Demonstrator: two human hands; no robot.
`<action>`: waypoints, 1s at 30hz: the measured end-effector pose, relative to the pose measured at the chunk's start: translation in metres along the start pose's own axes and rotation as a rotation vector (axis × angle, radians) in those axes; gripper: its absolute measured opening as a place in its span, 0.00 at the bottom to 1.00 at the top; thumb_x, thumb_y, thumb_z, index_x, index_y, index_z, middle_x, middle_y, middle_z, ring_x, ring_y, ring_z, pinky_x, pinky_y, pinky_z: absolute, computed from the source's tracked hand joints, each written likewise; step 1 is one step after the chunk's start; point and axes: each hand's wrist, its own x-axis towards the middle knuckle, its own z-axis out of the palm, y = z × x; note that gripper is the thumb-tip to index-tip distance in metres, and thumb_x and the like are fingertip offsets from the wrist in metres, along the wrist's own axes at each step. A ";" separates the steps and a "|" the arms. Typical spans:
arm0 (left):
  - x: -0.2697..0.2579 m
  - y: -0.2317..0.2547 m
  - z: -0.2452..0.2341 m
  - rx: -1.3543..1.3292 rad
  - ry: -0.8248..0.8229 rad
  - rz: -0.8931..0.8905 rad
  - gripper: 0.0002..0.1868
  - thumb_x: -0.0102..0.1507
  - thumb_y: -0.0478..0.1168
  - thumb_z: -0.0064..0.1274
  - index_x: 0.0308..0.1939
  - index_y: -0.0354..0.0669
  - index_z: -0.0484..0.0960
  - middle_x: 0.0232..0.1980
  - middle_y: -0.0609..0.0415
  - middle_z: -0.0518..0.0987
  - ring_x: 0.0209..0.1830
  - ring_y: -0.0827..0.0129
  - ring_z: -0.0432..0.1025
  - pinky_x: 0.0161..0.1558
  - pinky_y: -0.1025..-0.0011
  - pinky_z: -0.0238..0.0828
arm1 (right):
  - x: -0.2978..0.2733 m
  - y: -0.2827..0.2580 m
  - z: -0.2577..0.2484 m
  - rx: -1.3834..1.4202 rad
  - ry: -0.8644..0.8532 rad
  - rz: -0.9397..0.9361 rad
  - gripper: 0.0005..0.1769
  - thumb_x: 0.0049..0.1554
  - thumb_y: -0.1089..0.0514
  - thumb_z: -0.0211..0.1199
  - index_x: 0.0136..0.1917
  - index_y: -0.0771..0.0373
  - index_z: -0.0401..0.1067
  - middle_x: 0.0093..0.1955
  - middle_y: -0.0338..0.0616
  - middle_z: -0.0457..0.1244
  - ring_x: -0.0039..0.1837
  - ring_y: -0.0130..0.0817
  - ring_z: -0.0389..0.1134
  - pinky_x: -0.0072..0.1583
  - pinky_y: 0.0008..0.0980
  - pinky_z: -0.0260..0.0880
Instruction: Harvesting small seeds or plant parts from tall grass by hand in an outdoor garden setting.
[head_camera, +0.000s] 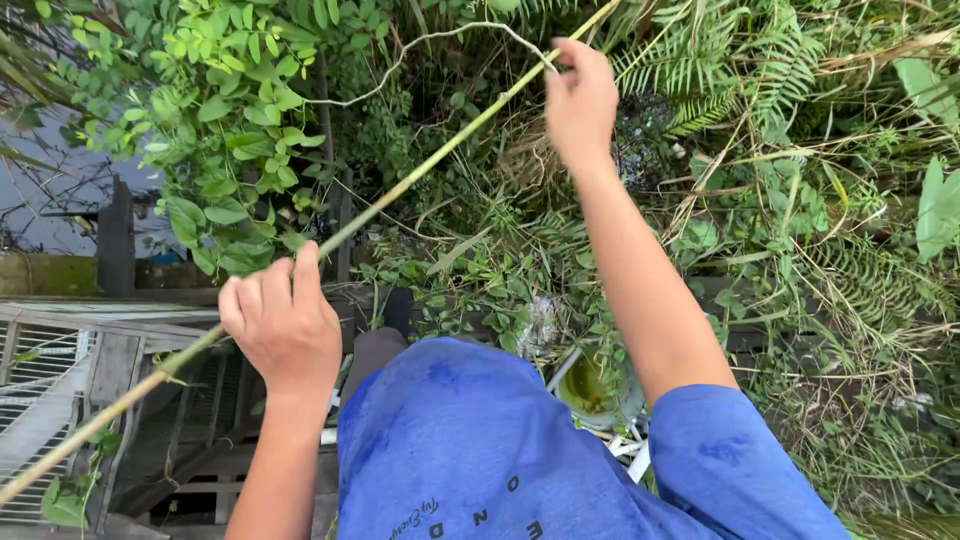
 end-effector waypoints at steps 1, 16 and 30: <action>-0.004 0.003 -0.003 -0.002 0.003 -0.003 0.11 0.76 0.36 0.48 0.52 0.54 0.87 0.41 0.59 0.78 0.39 0.63 0.70 0.63 0.63 0.63 | 0.002 0.034 0.002 -0.027 0.014 0.195 0.23 0.59 0.70 0.59 0.67 0.64 0.67 0.65 0.48 0.64 0.47 0.22 0.67 0.57 0.25 0.75; -0.071 0.013 0.019 -0.206 -0.217 -0.074 0.20 0.70 0.29 0.43 0.64 0.44 0.79 0.50 0.46 0.75 0.41 0.51 0.67 0.52 0.52 0.67 | -0.062 0.033 0.001 0.122 -0.315 0.540 0.10 0.63 0.53 0.61 0.55 0.54 0.79 0.44 0.30 0.69 0.45 0.21 0.66 0.51 0.28 0.68; -0.083 0.048 0.052 -0.705 -0.364 -0.255 0.30 0.68 0.70 0.35 0.48 0.60 0.86 0.70 0.48 0.71 0.68 0.47 0.64 0.68 0.29 0.37 | -0.079 -0.109 0.009 0.787 -0.772 0.695 0.05 0.67 0.67 0.55 0.53 0.65 0.71 0.41 0.41 0.65 0.41 0.27 0.69 0.48 0.22 0.79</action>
